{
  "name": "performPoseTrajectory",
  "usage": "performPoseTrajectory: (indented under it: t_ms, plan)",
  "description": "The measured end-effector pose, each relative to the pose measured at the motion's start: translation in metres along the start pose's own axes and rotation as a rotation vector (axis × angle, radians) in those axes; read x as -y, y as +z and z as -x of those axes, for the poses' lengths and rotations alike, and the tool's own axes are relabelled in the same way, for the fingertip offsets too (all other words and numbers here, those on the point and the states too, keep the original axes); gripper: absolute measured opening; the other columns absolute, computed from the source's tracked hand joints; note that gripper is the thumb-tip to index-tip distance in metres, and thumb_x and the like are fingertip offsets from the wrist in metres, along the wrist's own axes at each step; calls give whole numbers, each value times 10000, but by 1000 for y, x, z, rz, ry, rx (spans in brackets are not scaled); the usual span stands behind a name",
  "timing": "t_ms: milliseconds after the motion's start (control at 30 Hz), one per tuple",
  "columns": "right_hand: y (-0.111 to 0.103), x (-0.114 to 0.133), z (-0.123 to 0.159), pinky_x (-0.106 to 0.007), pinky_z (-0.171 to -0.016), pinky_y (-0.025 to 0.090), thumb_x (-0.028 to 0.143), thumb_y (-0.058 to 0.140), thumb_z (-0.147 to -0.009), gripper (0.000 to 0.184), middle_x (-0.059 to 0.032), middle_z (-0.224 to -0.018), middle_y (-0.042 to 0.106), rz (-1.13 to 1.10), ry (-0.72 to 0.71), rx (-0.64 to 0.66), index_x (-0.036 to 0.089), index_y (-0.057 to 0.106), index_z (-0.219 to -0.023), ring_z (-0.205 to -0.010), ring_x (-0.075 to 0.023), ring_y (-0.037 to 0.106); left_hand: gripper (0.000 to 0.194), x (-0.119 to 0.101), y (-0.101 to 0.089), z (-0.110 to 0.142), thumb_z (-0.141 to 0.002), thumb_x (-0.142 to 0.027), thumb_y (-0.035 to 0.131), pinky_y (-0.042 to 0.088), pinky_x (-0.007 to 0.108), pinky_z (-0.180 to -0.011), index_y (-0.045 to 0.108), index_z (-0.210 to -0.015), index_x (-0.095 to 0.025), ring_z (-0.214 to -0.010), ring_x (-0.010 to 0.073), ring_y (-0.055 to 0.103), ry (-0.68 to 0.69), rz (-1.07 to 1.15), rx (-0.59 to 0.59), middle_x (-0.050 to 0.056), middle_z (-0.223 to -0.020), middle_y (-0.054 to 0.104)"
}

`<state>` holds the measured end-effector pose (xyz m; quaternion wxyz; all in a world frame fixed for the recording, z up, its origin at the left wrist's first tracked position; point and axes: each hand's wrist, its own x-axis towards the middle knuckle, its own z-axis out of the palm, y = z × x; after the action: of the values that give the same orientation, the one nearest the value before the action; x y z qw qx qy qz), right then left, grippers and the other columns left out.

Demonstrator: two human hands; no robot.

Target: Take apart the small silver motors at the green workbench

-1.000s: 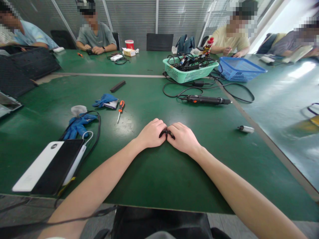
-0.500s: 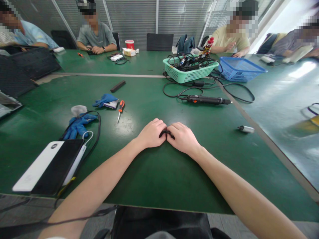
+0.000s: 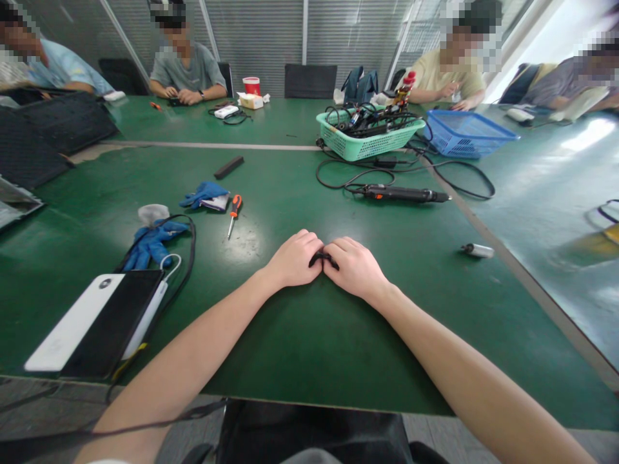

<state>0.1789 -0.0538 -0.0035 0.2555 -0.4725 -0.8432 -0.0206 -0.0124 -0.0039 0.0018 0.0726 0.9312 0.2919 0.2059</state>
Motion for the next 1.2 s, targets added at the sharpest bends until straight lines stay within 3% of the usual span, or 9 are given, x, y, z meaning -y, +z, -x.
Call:
performPoseTrajectory:
  t_ms: [1200]
  plan:
    - [2, 0, 0, -388, -867, 510, 197, 546, -952, 144, -96, -1042, 669, 0, -14, -19, 202, 688, -973, -959, -242, 582, 40, 1, 0, 0, -874, -238, 518, 487, 416, -886, 529, -868, -200, -930, 242, 526, -8, -18, 20, 73, -918, 582]
